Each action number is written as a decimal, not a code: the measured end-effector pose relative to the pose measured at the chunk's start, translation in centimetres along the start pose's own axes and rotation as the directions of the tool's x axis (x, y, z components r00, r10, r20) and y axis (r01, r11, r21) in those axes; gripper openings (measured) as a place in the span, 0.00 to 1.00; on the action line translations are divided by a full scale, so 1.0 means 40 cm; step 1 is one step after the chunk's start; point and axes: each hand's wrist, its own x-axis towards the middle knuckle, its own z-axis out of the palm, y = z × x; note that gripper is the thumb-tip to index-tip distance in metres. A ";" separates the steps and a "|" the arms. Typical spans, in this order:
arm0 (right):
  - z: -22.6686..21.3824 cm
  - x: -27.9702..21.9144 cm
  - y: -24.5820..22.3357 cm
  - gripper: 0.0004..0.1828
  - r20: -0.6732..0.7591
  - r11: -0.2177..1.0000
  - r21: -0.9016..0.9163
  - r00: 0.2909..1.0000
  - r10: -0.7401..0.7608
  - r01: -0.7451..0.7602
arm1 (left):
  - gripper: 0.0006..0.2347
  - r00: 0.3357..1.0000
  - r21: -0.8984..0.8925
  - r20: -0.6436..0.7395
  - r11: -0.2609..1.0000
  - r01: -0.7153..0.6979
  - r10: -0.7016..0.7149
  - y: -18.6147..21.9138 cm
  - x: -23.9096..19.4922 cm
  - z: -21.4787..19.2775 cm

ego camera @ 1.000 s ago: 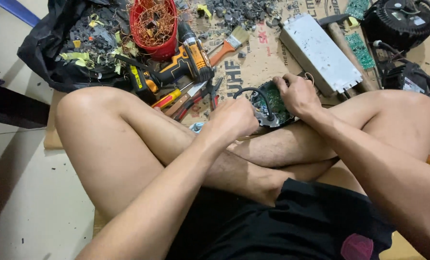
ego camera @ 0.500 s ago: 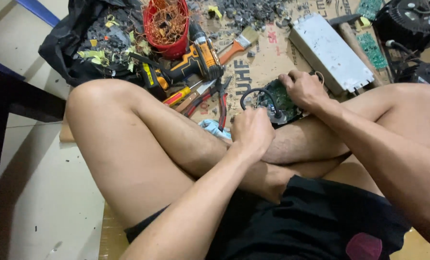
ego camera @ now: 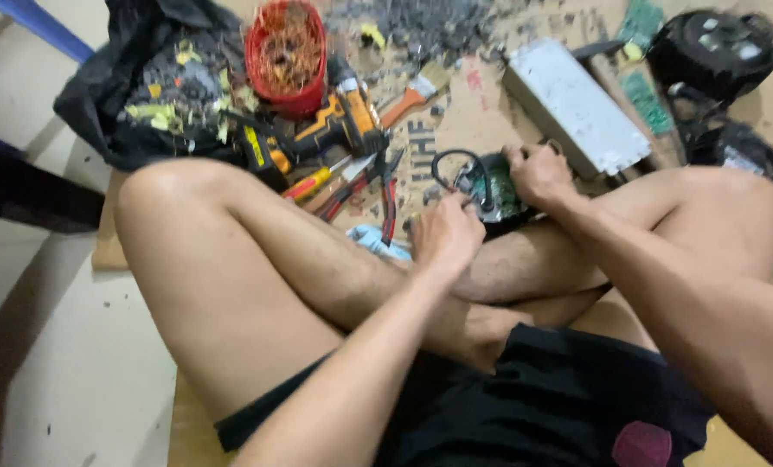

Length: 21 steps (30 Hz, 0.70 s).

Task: The person sits cross-legged on the floor and uses a cordless drill to remove screws from a circular electronic component. They then use their hands to pull apart the casing and separate internal parts, placing debris onto the surrounding cardboard.

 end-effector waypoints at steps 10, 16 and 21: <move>-0.046 -0.086 -0.046 0.29 0.001 0.992 0.043 0.993 -0.117 0.117 | 0.11 0.981 0.520 0.119 0.833 -0.191 0.150 -0.002 0.075 -0.121; -0.061 -0.114 -0.076 0.28 0.031 0.990 -0.005 0.990 -0.140 0.140 | 0.13 0.961 0.501 0.262 0.838 -0.216 0.092 0.039 0.127 -0.103; -0.090 -0.142 -0.103 0.27 0.056 0.983 0.012 0.982 -0.181 0.181 | 0.14 0.977 0.527 0.202 0.833 -0.167 0.069 0.067 0.105 -0.117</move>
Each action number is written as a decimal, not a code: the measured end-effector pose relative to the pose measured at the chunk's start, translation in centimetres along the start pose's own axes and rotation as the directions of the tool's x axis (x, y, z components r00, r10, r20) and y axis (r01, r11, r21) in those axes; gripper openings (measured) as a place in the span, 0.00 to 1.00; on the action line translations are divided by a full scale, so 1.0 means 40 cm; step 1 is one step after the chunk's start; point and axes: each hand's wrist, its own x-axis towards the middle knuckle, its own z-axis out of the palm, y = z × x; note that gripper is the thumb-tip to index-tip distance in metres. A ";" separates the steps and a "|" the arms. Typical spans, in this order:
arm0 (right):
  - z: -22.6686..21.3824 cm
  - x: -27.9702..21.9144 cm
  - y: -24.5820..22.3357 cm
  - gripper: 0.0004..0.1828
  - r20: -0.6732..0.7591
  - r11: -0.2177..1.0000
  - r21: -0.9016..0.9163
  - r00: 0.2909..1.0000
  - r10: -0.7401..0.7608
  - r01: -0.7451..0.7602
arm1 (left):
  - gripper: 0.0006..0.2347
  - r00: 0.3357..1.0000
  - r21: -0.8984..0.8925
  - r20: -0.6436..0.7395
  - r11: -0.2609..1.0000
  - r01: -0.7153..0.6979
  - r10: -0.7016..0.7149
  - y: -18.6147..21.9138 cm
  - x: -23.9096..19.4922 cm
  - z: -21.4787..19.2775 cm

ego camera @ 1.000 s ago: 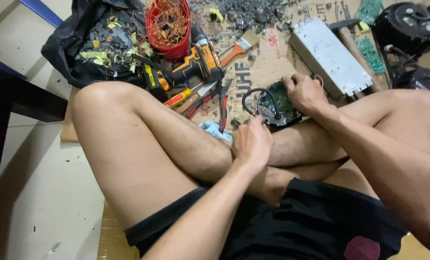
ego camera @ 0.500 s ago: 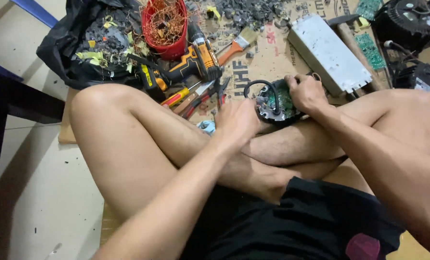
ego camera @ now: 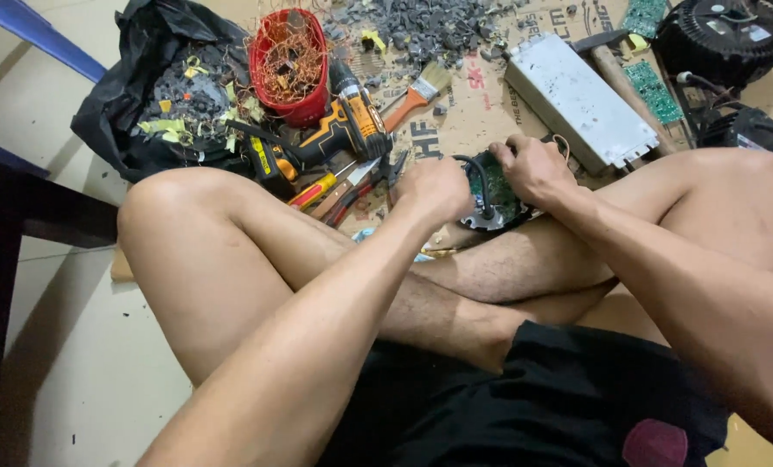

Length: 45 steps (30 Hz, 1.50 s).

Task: The person sits cross-legged on the floor and uses a cordless drill to remove screws from a circular electronic component. They then use their hands to pull apart the casing and separate internal parts, placing debris onto the surrounding cardboard.

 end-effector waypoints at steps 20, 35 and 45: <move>0.091 0.194 0.166 0.32 0.008 0.999 0.016 0.999 0.036 -0.036 | 0.16 0.964 -0.625 -0.165 0.778 0.061 -0.208 -0.015 -0.105 0.139; 0.015 0.029 0.036 0.27 -0.030 0.997 0.046 0.997 0.069 -0.067 | 0.11 0.998 0.046 -0.066 0.999 0.013 -0.010 0.022 0.081 0.088; 0.029 0.054 0.043 0.28 -0.013 1.000 -0.021 1.000 0.014 -0.014 | 0.14 0.980 -0.312 -0.197 0.950 -0.025 -0.039 -0.064 -0.025 0.185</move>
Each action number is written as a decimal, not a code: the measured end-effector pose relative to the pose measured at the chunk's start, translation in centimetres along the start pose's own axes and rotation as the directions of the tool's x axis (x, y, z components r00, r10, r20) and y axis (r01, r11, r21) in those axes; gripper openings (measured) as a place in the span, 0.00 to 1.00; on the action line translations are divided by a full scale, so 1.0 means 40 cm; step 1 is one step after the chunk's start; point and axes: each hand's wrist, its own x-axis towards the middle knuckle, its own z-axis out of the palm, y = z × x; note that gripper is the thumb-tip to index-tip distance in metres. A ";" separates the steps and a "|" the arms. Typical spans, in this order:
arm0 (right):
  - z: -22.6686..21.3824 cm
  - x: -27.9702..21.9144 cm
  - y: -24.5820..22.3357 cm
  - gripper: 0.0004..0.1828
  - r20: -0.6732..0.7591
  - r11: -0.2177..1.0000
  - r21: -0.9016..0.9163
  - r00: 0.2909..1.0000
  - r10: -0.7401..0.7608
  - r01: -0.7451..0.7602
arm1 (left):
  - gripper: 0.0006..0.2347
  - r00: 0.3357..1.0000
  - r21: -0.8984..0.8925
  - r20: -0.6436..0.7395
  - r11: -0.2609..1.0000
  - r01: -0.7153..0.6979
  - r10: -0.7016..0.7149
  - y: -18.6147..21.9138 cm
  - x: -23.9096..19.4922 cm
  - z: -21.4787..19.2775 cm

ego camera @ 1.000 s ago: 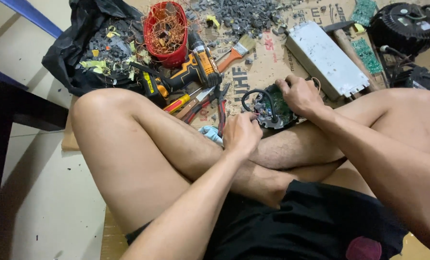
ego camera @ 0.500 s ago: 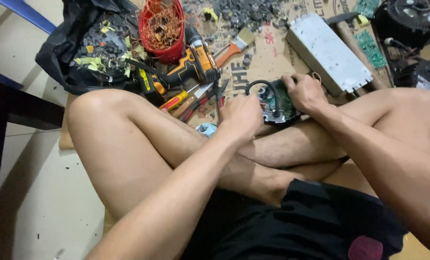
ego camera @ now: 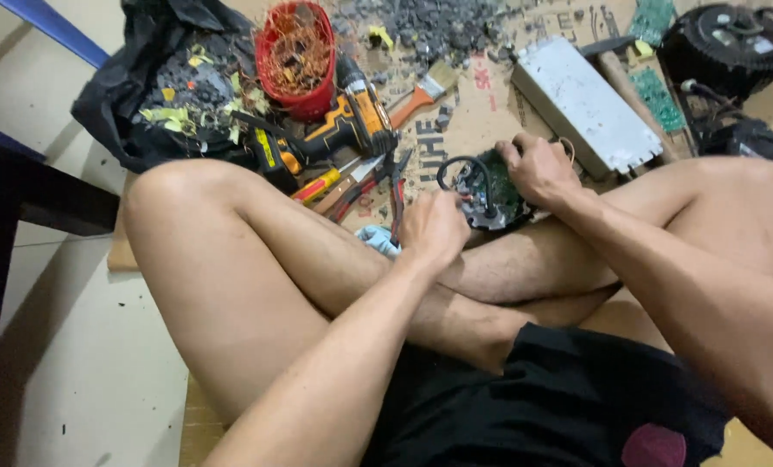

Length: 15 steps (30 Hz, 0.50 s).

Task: The person sits cross-legged on the floor and uses a cordless drill to remove screws from a circular electronic component. They then use their hands to pull apart the casing and separate internal parts, placing debris onto the surrounding cardboard.

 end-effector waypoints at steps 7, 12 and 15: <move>0.051 0.076 0.106 0.30 0.035 0.996 0.012 0.995 0.090 -0.090 | 0.16 0.997 -0.209 0.044 0.976 0.066 -0.058 0.032 0.009 -0.015; 0.042 0.076 0.096 0.29 -0.058 0.999 0.042 0.998 0.030 -0.028 | 0.13 0.995 0.302 0.097 0.952 -0.046 0.017 0.075 0.055 -0.086; 0.025 0.024 0.052 0.27 -0.062 0.997 0.059 0.997 0.044 -0.040 | 0.12 0.995 0.349 0.101 0.936 -0.048 0.013 0.050 0.135 -0.029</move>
